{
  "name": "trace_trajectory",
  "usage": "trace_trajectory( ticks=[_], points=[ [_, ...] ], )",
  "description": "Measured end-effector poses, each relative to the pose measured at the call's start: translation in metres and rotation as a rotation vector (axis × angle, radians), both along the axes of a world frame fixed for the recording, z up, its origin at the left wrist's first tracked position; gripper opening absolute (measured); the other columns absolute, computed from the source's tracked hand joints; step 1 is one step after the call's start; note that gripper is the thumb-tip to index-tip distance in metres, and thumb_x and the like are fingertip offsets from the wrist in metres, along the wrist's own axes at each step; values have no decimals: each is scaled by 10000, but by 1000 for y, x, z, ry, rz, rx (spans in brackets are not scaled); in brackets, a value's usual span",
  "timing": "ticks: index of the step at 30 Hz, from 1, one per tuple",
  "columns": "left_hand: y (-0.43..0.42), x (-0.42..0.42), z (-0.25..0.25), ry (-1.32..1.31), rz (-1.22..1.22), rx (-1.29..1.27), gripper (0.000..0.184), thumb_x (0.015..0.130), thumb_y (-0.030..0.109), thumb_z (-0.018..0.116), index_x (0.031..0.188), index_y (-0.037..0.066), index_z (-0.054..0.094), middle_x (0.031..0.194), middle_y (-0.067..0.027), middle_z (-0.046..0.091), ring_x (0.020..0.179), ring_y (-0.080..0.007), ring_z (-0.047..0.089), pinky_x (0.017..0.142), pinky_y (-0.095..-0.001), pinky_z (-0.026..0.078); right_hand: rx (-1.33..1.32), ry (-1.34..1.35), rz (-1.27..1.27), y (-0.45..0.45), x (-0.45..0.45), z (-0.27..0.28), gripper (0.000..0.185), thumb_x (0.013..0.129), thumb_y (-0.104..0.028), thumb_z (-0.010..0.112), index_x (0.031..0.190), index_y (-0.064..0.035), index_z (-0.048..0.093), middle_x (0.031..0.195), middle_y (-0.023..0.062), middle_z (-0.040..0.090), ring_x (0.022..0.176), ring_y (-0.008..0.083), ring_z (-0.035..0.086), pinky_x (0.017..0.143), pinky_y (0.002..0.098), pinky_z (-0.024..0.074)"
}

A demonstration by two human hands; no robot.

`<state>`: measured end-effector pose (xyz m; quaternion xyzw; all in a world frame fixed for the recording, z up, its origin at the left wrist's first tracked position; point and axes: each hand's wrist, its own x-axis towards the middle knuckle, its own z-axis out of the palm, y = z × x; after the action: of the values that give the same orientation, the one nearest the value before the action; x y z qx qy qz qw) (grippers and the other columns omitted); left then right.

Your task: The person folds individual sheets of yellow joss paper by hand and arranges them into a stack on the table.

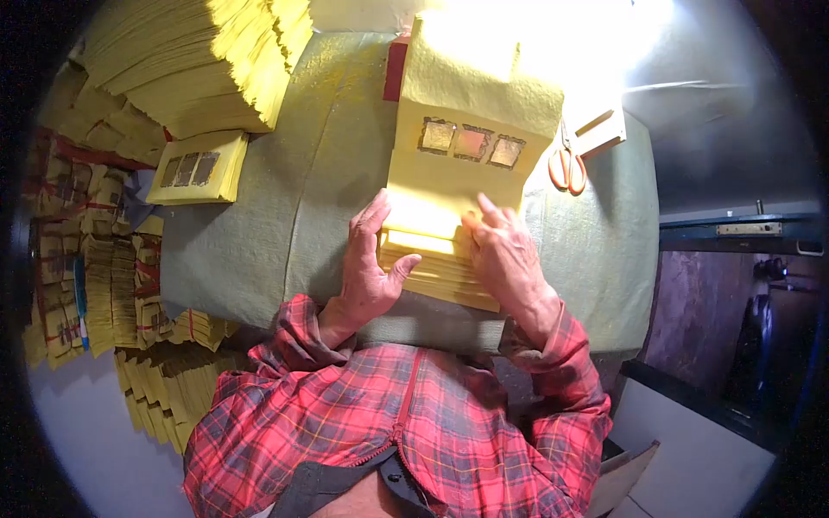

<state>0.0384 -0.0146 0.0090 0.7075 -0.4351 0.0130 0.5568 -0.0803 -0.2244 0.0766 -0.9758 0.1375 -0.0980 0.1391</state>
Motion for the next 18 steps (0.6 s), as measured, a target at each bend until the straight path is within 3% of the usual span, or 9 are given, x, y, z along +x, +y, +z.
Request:
trace_trajectory(
  ticks=[2, 4, 5, 7, 12, 14, 15, 17, 18],
  points=[
    [-3, 0, 1, -9, 4, -7, 848, 842, 111, 887, 1559, -7, 451, 1595, -298, 478, 1450, -482, 481, 1222, -528, 397, 75, 34, -4, 3, 15, 13, 487, 854, -27, 789, 1334, -1, 713, 1525, 230, 597, 1300, 409, 611, 1119, 535, 475],
    [-5, 0, 0, 0, 10, -6, 839, 843, 112, 886, 1554, -9, 459, 1588, -294, 487, 1447, -480, 486, 1221, -526, 398, -372, -307, -30, -13, 51, 16, 540, 827, -40, 832, 1351, -4, 709, 1558, 227, 569, 1323, 410, 594, 1113, 521, 479],
    [-4, 0, -1, 4, 11, -3, 834, 843, 112, 886, 1552, -10, 462, 1585, -292, 492, 1446, -479, 488, 1220, -525, 399, -369, -312, -28, -27, 68, 11, 540, 827, -40, 832, 1351, -4, 709, 1558, 227, 569, 1323, 410, 594, 1113, 521, 479],
    [-3, 0, -5, -2, 10, 7, 833, 844, 115, 887, 1550, -10, 464, 1584, -291, 493, 1444, -479, 490, 1219, -524, 399, -734, -387, -166, -55, 91, -5, 526, 854, -65, 816, 1367, -17, 709, 1579, 213, 554, 1344, 399, 583, 1120, 511, 474],
    [-1, -3, -4, 32, 0, 12, 833, 846, 126, 890, 1550, -9, 466, 1581, -292, 498, 1438, -482, 494, 1215, -525, 403, -801, -383, -66, -65, 60, -22, 507, 880, -87, 793, 1376, -23, 710, 1576, 208, 560, 1351, 398, 583, 1122, 503, 482],
    [-1, -2, -2, 58, 0, 10, 835, 846, 128, 890, 1551, -9, 465, 1580, -292, 499, 1437, -483, 495, 1214, -526, 405, -550, -356, 36, -39, 21, -31, 372, 907, -102, 764, 1261, 9, 752, 1554, 231, 568, 1313, 395, 604, 1083, 507, 505],
    [-1, 0, 1, 42, 8, -3, 837, 845, 130, 891, 1551, -8, 464, 1578, -293, 501, 1435, -484, 496, 1214, -527, 406, -549, -352, 39, -28, 6, -33, 372, 907, -102, 764, 1261, 9, 752, 1554, 231, 568, 1313, 395, 604, 1083, 507, 505],
    [0, 1, 3, 9, 16, -27, 841, 844, 133, 894, 1553, -8, 462, 1576, -295, 505, 1432, -487, 499, 1212, -528, 408, 15, 166, -7, -6, -13, -29, 567, 886, -90, 783, 1439, -40, 668, 1593, 231, 534, 1361, 433, 567, 1095, 500, 506],
    [1, 0, 3, 11, 6, -24, 841, 844, 133, 894, 1553, -8, 462, 1576, -295, 505, 1432, -487, 499, 1212, -528, 408, 18, 167, -16, -2, -11, -23, 567, 886, -90, 783, 1439, -40, 668, 1593, 231, 534, 1361, 433, 567, 1095, 500, 506]
  ],
)
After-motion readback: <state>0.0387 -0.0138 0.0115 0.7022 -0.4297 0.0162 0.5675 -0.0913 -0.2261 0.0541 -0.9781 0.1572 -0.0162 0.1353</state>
